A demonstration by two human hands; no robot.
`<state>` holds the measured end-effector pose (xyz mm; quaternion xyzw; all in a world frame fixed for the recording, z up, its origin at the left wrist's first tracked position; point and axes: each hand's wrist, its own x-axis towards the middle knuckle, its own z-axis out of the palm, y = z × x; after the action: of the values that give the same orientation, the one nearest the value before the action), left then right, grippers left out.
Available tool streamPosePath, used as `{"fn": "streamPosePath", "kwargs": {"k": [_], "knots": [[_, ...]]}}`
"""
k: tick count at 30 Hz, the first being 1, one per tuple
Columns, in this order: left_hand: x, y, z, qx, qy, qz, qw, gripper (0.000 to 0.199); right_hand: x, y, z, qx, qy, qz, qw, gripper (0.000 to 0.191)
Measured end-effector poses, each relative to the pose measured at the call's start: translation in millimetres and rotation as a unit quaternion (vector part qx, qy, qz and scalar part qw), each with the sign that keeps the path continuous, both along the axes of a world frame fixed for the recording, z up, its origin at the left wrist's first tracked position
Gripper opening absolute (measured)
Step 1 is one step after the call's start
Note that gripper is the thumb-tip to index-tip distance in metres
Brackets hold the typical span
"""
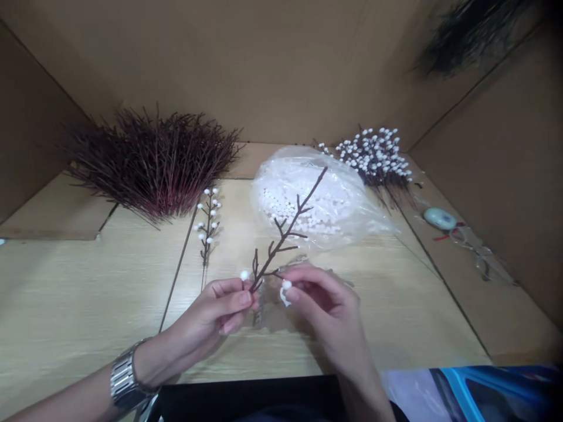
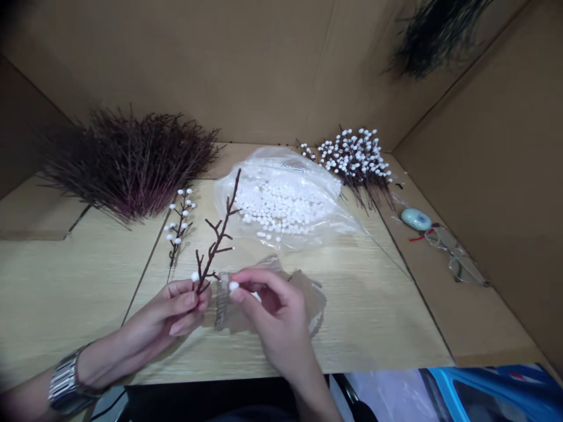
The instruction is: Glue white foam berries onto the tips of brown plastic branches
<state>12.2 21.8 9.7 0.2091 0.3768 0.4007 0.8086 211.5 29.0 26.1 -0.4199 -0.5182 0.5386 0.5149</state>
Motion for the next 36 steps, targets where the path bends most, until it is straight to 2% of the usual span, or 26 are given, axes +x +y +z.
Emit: {"fn": "streamPosePath", "kwargs": {"k": [6, 11, 20, 26, 30, 36], "knots": [[-2.5, -4.1, 3.8, -0.02, -0.008, -0.009, 1.0, 0.027, -27.4, -6.6, -16.3, -0.09, 0.118, -0.016, 0.989, 0.017], [-1.0, -5.7, 7.4, -0.031, -0.006, -0.014, 0.999, 0.028, -32.0, -9.9, -20.2, -0.108, 0.166, -0.024, 0.98, 0.012], [2.3, -2.6, 9.1, -0.013, -0.001, -0.001, 1.0, 0.028, -35.6, -15.1, -19.6, -0.104, 0.149, -0.029, 0.983, 0.011], [2.7, -2.4, 11.0, -0.032, 0.006, 0.007, 0.999, 0.029, -34.8, -15.5, -14.8, -0.062, 0.107, -0.035, 0.992, 0.016], [2.1, -3.1, 8.8, -0.025, 0.003, 0.0, 1.0, 0.028, -34.4, -15.6, -9.4, -0.027, 0.054, -0.046, 0.997, 0.018], [1.7, -4.8, 7.7, -0.018, 0.013, -0.007, 1.0, 0.026, -35.3, -15.5, -4.9, -0.007, 0.025, -0.062, 0.998, 0.018]]}}
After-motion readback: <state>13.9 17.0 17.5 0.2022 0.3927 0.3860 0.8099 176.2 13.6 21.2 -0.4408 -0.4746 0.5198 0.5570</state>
